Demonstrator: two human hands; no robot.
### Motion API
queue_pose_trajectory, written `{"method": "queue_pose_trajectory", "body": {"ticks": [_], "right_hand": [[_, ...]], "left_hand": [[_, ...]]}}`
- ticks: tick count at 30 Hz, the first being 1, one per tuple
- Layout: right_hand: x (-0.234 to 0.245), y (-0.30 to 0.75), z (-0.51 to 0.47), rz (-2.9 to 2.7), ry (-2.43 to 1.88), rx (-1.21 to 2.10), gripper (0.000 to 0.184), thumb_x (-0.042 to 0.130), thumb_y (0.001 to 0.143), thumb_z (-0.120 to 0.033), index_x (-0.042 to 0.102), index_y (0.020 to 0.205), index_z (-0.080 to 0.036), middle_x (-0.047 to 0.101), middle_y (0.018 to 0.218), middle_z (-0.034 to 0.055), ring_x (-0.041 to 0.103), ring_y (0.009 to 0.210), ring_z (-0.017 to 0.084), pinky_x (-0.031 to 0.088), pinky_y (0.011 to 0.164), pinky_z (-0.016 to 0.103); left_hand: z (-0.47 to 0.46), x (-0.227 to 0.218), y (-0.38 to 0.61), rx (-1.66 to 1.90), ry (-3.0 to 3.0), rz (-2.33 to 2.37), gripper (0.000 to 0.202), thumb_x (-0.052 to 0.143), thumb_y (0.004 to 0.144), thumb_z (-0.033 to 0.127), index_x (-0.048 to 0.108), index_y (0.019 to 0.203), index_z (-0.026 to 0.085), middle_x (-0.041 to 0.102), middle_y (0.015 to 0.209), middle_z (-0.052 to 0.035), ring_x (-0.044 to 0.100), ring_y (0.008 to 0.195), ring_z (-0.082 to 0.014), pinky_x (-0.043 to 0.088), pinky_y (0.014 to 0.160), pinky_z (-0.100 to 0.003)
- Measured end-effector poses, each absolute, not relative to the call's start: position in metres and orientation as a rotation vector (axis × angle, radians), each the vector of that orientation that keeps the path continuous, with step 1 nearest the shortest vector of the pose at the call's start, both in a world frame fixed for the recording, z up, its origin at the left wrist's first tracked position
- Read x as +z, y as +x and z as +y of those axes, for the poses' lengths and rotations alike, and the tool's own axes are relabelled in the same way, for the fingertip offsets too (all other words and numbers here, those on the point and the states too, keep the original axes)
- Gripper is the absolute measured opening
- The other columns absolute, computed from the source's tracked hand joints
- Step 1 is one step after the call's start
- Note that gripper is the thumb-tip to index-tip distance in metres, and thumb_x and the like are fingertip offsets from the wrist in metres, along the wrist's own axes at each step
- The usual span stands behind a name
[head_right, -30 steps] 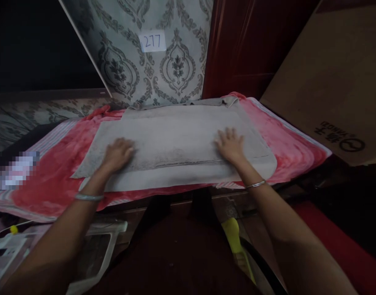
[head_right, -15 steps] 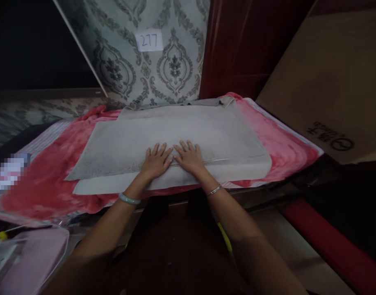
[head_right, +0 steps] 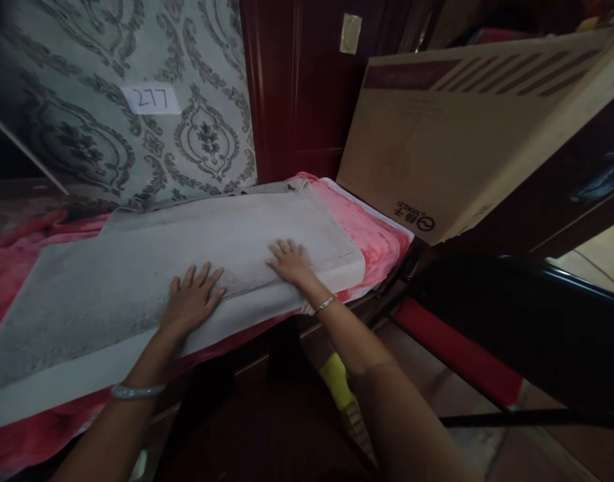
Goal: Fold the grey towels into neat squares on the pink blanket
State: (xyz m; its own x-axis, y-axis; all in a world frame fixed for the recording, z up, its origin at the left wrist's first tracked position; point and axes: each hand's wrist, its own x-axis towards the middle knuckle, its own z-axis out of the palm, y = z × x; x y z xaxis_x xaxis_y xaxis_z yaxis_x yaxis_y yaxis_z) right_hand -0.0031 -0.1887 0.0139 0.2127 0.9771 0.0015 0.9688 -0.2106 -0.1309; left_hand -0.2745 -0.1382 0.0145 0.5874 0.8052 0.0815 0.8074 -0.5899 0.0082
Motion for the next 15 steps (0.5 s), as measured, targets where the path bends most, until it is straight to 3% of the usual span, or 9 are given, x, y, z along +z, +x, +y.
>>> {"method": "queue_pose_trajectory", "body": {"ticks": [8, 15], "right_hand": [[0.003, 0.141, -0.252, -1.478, -2.664, 0.025, 0.060, 0.020, 0.106, -0.051, 0.032, 0.162, -0.032, 0.024, 0.170, 0.0064, 0.026, 0.153, 0.033, 0.030, 0.116, 0.065], [-0.002, 0.127, -0.245, -1.458, -2.610, -0.149, 0.066, 0.021, 0.103, -0.057, 0.039, 0.160, -0.028, 0.030, 0.167, 0.0128, 0.022, 0.153, 0.043, 0.028, 0.111, 0.076]], "left_hand": [[-0.140, 0.015, -0.272, -0.082, -2.746, -1.393, 0.064, 0.030, 0.101, 0.052, 0.038, 0.159, 0.027, 0.026, 0.169, -0.0058, 0.019, 0.156, -0.0398, 0.021, 0.122, -0.066], [-0.145, 0.017, -0.274, -0.099, -2.851, -1.435, 0.063, 0.035, 0.102, 0.054, 0.034, 0.161, 0.032, 0.022, 0.171, -0.0042, 0.013, 0.158, -0.0371, 0.014, 0.124, -0.065]]}}
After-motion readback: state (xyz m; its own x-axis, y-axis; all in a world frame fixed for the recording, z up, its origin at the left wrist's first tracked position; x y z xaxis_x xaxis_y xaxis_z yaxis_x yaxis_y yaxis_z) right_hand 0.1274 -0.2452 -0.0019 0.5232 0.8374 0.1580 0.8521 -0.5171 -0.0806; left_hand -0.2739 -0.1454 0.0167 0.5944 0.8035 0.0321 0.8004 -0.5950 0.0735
